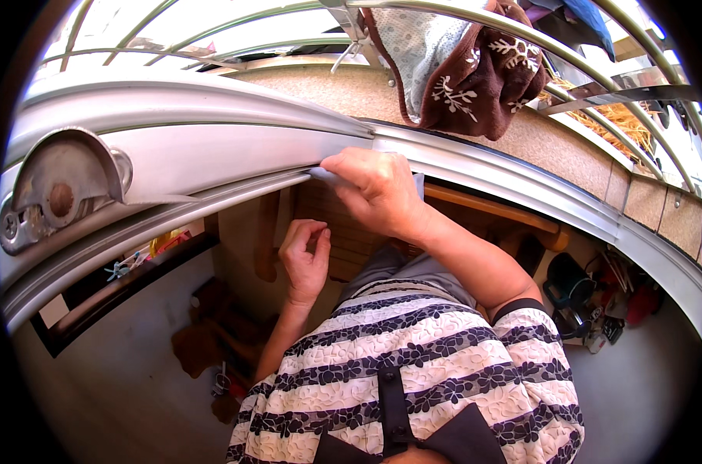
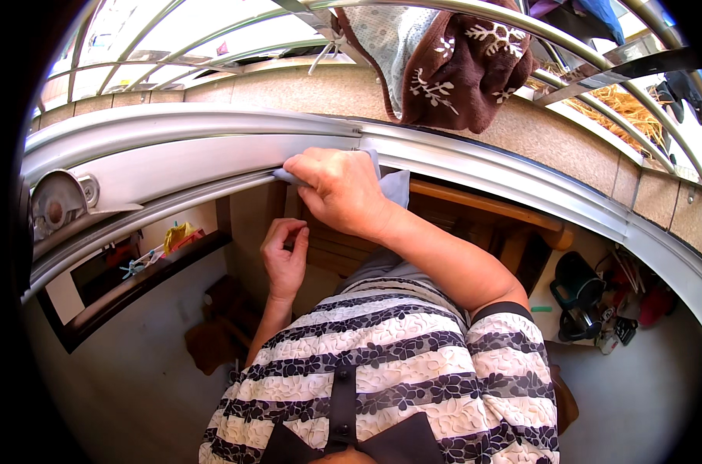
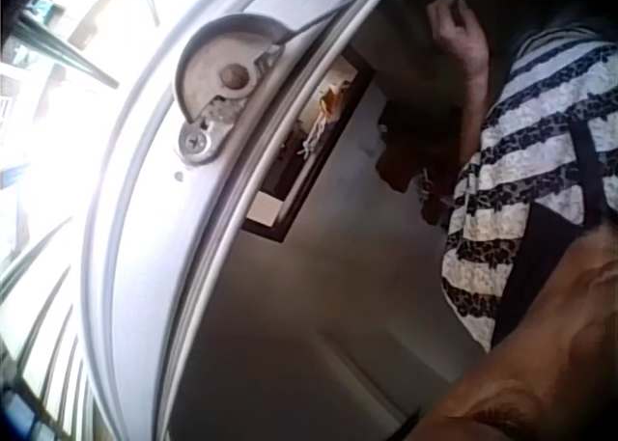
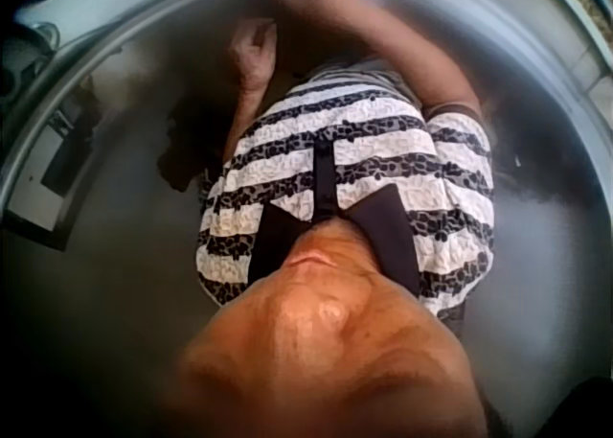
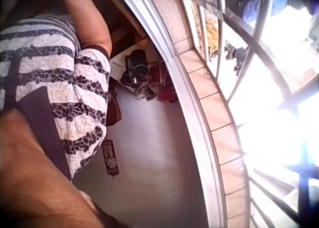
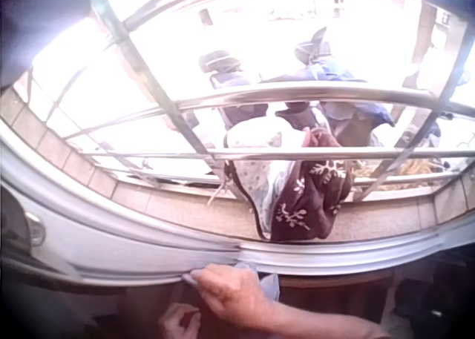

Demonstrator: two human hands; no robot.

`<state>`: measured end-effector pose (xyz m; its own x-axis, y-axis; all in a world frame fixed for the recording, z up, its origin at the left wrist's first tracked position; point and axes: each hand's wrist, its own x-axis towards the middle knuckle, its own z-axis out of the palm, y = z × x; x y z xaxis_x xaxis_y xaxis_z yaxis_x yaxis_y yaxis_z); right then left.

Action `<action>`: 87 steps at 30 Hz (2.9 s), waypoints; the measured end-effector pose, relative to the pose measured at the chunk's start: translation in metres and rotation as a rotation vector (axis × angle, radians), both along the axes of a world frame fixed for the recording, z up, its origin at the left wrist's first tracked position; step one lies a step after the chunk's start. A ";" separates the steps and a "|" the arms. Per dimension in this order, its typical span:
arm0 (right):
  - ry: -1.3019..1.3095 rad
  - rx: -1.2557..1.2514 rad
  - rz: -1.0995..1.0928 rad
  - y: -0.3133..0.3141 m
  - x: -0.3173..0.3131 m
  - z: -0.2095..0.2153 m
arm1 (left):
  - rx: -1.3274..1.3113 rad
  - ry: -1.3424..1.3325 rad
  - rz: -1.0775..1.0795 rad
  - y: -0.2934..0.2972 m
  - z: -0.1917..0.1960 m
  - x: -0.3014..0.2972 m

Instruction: The person uses a grey cloth to wipe the metal window frame and the adjacent wall area. They clean the horizontal track and the vertical side of the frame, moving the cloth along the surfaces to remove dust or dirt.

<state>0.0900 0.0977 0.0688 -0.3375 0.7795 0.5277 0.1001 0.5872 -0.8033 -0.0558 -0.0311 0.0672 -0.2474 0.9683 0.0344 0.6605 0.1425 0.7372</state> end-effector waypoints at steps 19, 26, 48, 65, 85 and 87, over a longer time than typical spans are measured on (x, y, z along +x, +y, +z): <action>-0.026 0.278 -0.201 0.001 -0.012 0.026 | -0.008 0.012 -0.001 -0.003 -0.003 -0.005; -0.052 0.145 -0.233 0.000 -0.012 0.006 | 0.011 0.028 0.007 0.001 0.000 -0.004; -0.055 0.125 -0.232 -0.003 -0.014 -0.002 | -0.015 0.023 -0.020 0.009 0.004 -0.001; -0.224 0.177 -0.237 0.002 -0.017 -0.036 | -0.067 0.093 -0.059 0.015 0.008 0.001; -0.287 0.165 -0.032 0.001 -0.008 -0.010 | -0.125 0.036 -0.032 0.003 0.006 0.000; -0.360 0.193 -0.092 -0.004 -0.011 -0.010 | -0.120 0.035 -0.031 0.002 0.006 -0.001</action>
<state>0.0788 0.0938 0.0591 -0.4608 0.7133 0.5282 0.4138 0.6991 -0.5831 -0.0573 -0.0289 0.0727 -0.2183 0.9731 -0.0740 0.6910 0.2077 0.6924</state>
